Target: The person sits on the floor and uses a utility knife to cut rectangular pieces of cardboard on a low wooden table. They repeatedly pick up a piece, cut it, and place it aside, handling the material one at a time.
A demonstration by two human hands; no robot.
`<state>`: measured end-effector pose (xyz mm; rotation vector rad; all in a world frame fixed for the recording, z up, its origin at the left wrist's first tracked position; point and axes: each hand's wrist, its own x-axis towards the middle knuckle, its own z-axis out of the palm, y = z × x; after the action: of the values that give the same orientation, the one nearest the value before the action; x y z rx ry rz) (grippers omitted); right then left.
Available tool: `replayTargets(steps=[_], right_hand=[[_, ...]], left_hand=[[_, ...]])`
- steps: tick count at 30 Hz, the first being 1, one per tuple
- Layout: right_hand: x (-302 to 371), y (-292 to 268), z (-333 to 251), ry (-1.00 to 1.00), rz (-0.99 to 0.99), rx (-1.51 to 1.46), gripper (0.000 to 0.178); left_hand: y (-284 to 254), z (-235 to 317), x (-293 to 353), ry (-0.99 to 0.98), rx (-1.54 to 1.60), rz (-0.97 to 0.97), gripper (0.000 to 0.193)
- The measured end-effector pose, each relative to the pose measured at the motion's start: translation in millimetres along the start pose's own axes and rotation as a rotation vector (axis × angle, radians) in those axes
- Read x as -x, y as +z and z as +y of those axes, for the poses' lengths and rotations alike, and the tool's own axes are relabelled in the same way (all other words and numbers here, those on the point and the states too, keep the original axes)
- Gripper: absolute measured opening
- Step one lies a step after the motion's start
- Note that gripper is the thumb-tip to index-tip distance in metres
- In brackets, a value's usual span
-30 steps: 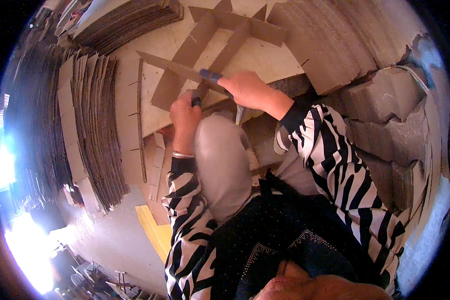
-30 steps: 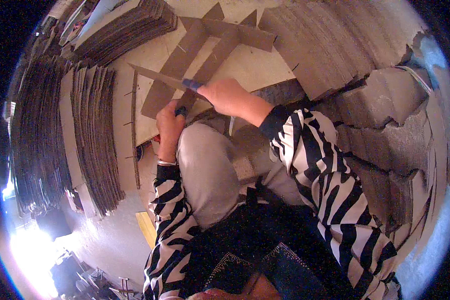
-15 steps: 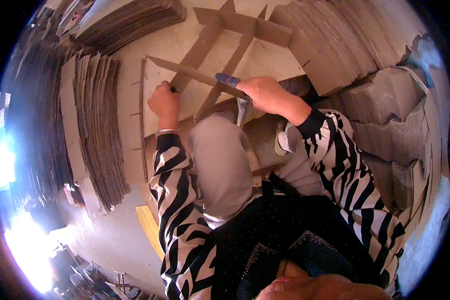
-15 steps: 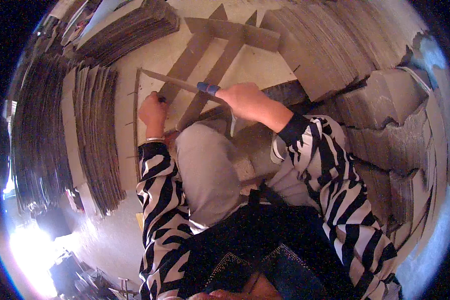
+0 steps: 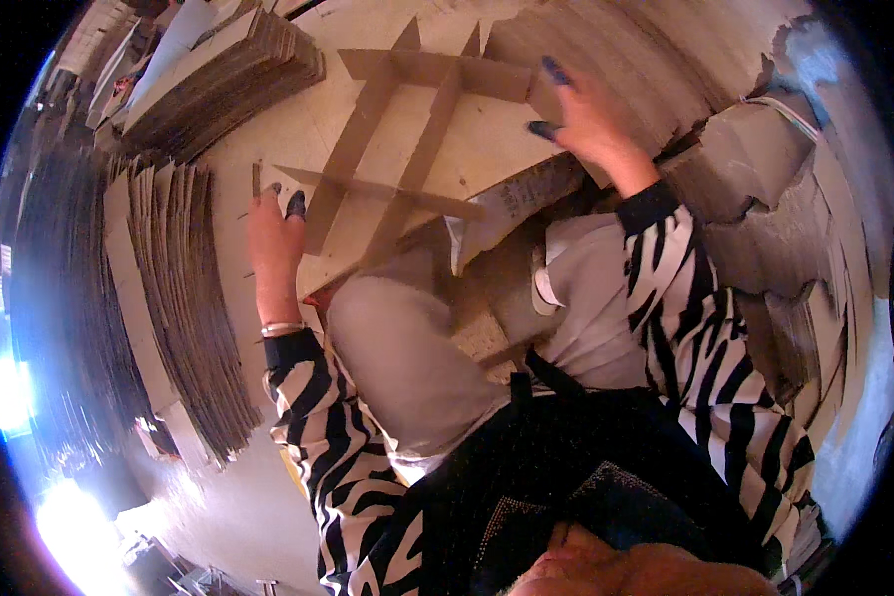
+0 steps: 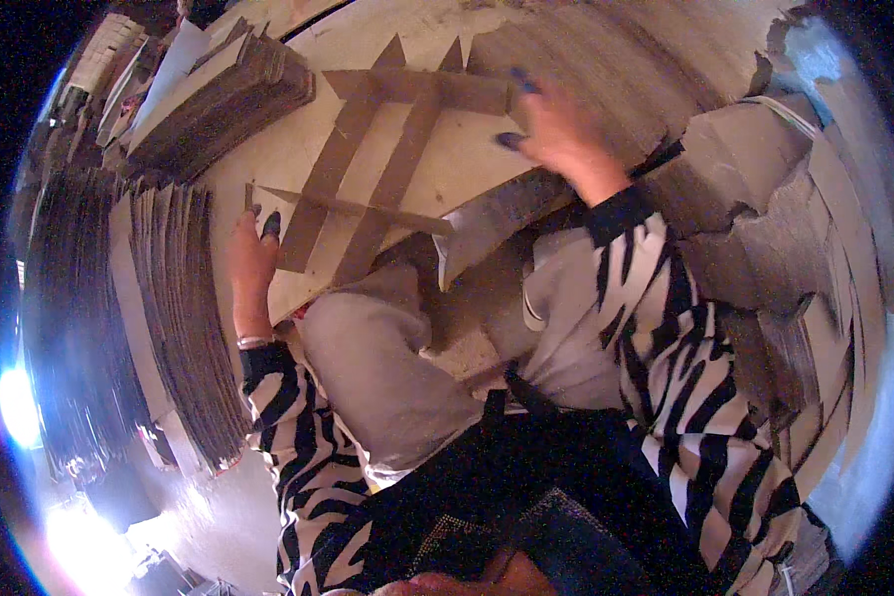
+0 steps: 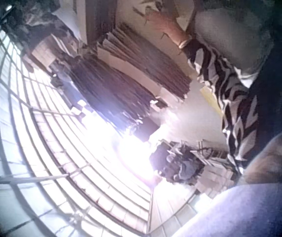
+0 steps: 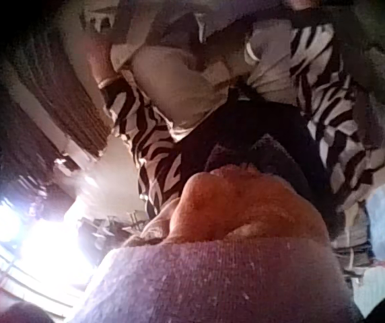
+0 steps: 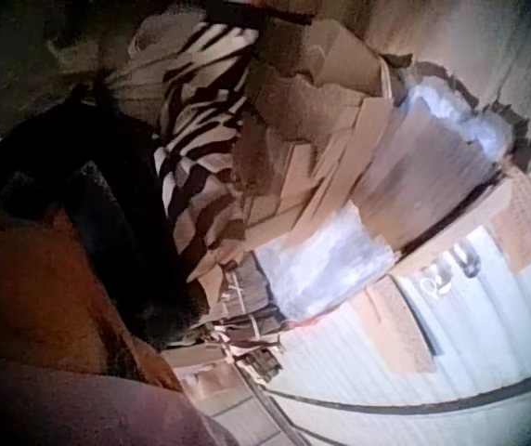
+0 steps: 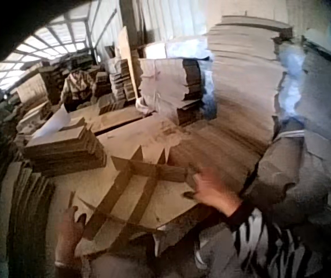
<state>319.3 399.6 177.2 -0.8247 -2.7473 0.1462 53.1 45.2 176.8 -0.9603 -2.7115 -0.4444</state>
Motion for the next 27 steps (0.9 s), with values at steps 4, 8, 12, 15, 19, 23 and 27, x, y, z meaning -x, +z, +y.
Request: replayTargets(steps=[4, 8, 12, 15, 19, 23, 27], right_hand=[[23, 32, 86, 0.185, -0.034, 0.325, 0.043], [10, 16, 75, 0.029, 0.295, 0.144, 0.031], [-5, -21, -2, -0.051, 0.197, -0.238, 0.021], [-19, -17, -28, -0.155, 0.147, -0.549, 0.025], [-50, 32, -91, -0.281, -0.149, -0.704, 0.039], [-56, 17, -71, -0.203, -0.277, -0.440, 0.040], [-43, 8, -64, -0.221, -0.229, -0.379, 0.042]], left_hand=[[42, 28, -49, 0.111, 0.087, 0.021, 0.047], [63, 50, -61, -0.060, -0.071, -0.382, 0.036], [52, 33, -43, -0.140, -0.174, -0.352, 0.027], [70, 55, -51, -0.067, -0.140, -0.355, 0.024], [72, 28, -40, -0.127, -0.158, -0.344, 0.022], [71, 50, -42, -0.101, -0.138, -0.368, 0.023], [68, 54, -43, -0.100, -0.169, -0.392, 0.024]])
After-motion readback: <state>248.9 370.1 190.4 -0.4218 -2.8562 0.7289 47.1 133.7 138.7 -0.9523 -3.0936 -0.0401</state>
